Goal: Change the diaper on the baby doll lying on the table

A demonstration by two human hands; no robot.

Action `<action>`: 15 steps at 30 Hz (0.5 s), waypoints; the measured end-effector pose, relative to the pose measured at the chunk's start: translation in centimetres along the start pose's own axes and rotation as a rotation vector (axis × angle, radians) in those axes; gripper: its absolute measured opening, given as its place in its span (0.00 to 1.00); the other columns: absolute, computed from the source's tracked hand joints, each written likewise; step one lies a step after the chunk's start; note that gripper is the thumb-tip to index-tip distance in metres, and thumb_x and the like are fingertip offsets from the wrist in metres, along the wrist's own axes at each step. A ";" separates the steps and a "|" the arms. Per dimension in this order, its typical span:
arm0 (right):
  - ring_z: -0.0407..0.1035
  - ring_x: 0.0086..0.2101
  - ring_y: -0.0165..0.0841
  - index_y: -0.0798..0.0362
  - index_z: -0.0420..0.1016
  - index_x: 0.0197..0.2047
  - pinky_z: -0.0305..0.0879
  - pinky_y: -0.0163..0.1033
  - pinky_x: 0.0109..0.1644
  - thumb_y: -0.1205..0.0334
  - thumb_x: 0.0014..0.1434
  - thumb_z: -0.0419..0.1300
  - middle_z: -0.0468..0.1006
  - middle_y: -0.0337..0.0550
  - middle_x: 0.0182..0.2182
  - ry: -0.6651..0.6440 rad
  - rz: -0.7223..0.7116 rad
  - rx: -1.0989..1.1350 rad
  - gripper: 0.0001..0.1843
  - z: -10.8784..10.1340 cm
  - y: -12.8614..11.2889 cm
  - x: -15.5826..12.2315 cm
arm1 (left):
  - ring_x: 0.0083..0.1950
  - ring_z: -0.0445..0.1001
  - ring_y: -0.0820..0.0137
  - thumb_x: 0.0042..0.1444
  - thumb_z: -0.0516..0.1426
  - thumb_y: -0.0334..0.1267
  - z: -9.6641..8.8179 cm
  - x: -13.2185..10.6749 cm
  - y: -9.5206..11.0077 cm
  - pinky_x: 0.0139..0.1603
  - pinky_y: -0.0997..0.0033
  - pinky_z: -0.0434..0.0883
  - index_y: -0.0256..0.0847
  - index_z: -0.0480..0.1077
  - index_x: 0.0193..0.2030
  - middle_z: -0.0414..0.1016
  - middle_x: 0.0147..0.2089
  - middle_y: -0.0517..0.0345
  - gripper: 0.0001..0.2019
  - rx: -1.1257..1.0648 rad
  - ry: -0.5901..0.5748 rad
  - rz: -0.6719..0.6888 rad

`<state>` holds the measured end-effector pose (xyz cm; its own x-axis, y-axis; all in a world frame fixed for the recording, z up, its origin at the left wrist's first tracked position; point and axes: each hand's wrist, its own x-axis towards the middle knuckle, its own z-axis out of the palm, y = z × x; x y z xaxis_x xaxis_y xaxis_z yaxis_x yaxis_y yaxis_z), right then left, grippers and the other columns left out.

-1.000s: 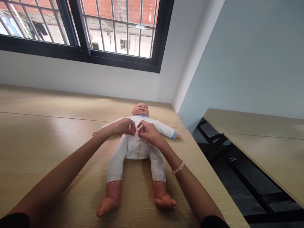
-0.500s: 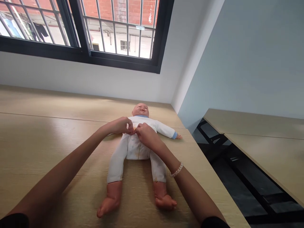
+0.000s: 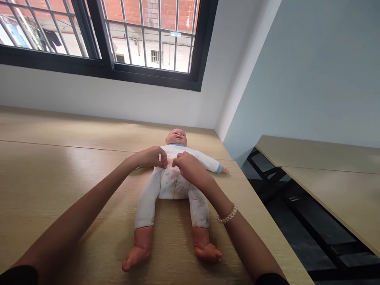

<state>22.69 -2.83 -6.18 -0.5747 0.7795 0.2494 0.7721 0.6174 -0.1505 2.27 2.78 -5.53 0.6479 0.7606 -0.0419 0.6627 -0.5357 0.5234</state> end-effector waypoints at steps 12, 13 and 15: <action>0.65 0.38 0.37 0.48 0.83 0.36 0.55 0.37 0.38 0.71 0.62 0.61 0.72 0.45 0.33 -0.136 0.058 -0.019 0.11 -0.5 -0.5 0.6 | 0.33 0.71 0.70 0.46 0.60 0.36 -0.1 -0.5 0.5 0.29 0.74 0.62 0.40 0.78 0.32 0.77 0.34 0.58 0.07 0.002 -0.023 0.012; 0.65 0.38 0.36 0.48 0.83 0.36 0.54 0.37 0.38 0.71 0.62 0.60 0.72 0.44 0.33 -0.159 0.076 -0.025 0.11 -1.0 -0.7 0.4 | 0.33 0.71 0.70 0.46 0.60 0.36 -0.1 -0.5 0.6 0.30 0.73 0.62 0.40 0.78 0.32 0.78 0.35 0.58 0.07 0.002 -0.021 0.007; 0.65 0.37 0.35 0.48 0.82 0.36 0.54 0.36 0.37 0.70 0.63 0.60 0.72 0.44 0.34 -0.185 0.107 -0.049 0.11 -1.9 -1.0 0.0 | 0.34 0.72 0.69 0.46 0.60 0.36 -0.2 -0.5 0.7 0.31 0.73 0.62 0.39 0.78 0.32 0.78 0.35 0.57 0.06 0.003 -0.016 0.000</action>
<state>22.42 -3.62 -4.24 -0.5253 0.8492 0.0539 0.8411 0.5277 -0.1186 2.31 2.10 -5.03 0.6534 0.7550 -0.0555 0.6641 -0.5365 0.5208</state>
